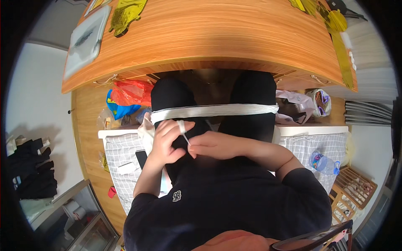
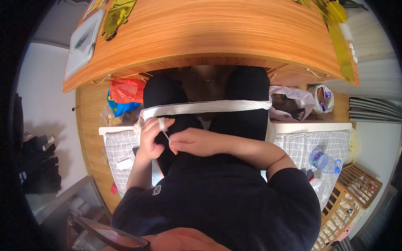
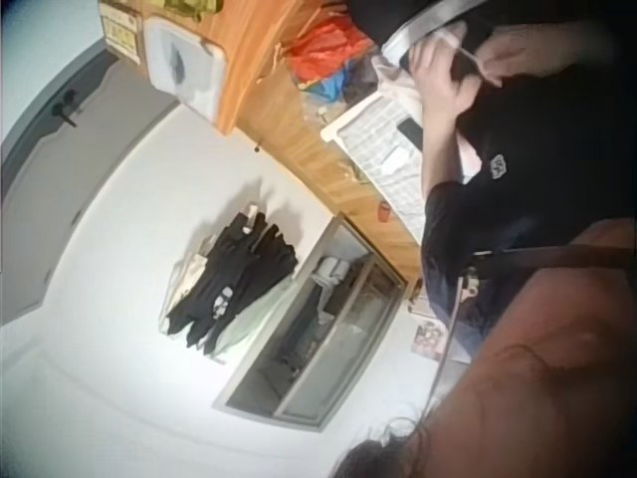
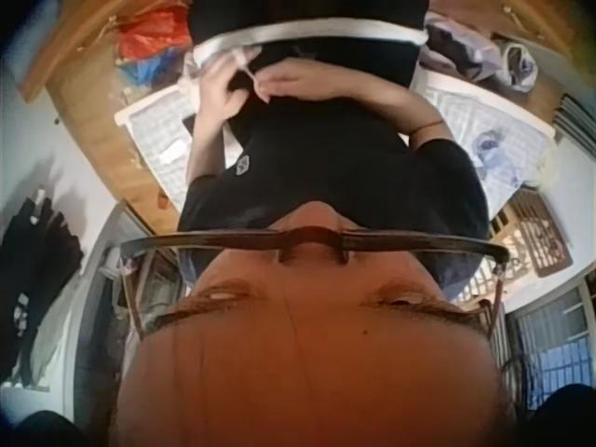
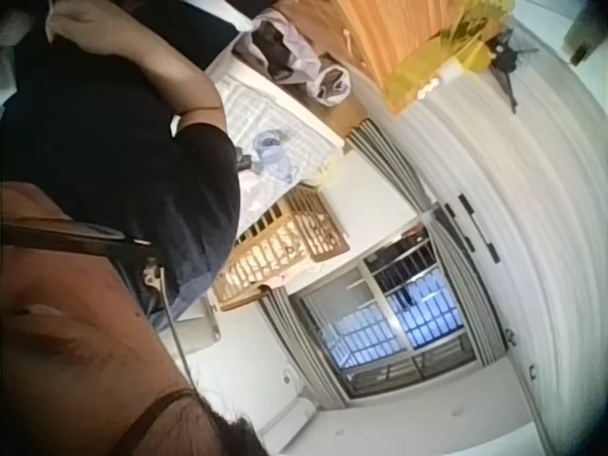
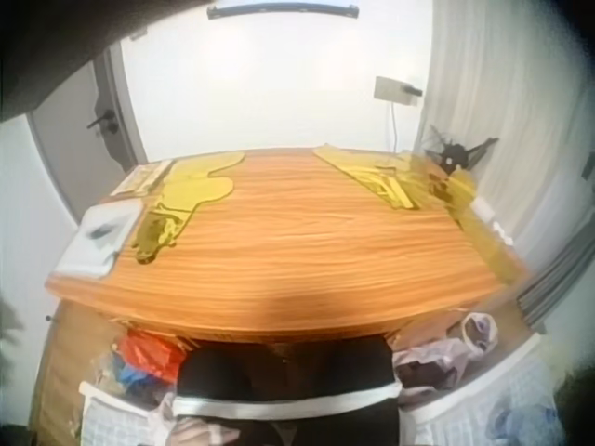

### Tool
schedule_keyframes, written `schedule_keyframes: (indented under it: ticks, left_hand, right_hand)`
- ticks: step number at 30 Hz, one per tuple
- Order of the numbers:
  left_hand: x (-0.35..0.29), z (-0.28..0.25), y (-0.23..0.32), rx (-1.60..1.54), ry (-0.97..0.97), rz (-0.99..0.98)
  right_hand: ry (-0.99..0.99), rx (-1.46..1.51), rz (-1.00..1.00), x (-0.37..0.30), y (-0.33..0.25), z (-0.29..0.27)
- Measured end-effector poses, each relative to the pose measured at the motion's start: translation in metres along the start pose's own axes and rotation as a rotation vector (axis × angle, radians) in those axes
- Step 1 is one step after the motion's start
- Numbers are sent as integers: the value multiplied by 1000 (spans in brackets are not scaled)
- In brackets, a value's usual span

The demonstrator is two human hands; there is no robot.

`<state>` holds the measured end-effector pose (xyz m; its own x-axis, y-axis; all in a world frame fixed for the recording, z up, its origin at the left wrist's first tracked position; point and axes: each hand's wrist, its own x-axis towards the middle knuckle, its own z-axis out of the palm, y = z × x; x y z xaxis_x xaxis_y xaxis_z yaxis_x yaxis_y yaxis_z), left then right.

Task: Unpacking items and preparing elastic bands for assembly at a desk.

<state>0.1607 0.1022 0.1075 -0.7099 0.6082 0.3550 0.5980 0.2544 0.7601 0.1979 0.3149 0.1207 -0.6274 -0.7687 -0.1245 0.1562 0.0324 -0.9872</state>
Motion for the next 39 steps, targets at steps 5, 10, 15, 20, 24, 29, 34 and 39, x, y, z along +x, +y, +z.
schedule_keyframes:
  ticks: [5, 10, 15, 20, 24, 29, 34, 39]
  left_hand:
    - [-5, -5, -5, -562, -127, 82]
    - [10, -1, 8, 227, 38, 51]
    - [4, 7, 7, -58, -16, -86]
    - [-10, 40, 7, -273, 135, -314]
    - [-12, 51, 8, -764, 251, -606]
    - [-19, 53, -3, -887, -211, -640]
    - [-24, 67, -3, -761, -557, -612]
    - [-13, 86, 13, -927, -631, -608]
  right_hand:
    - [169, 296, 40, 2, 5, -2]
    - [207, 24, -41, 4, 5, 2]
    - [394, -99, 47, 8, 13, 10]
    - [655, -407, -75, 9, 25, 8]
    - [719, -734, 24, 0, 25, -10]
    - [474, -848, -454, -14, 28, -26]
    - [255, -529, -368, -38, 36, -27]
    - [271, -358, -337, -63, 63, -25]
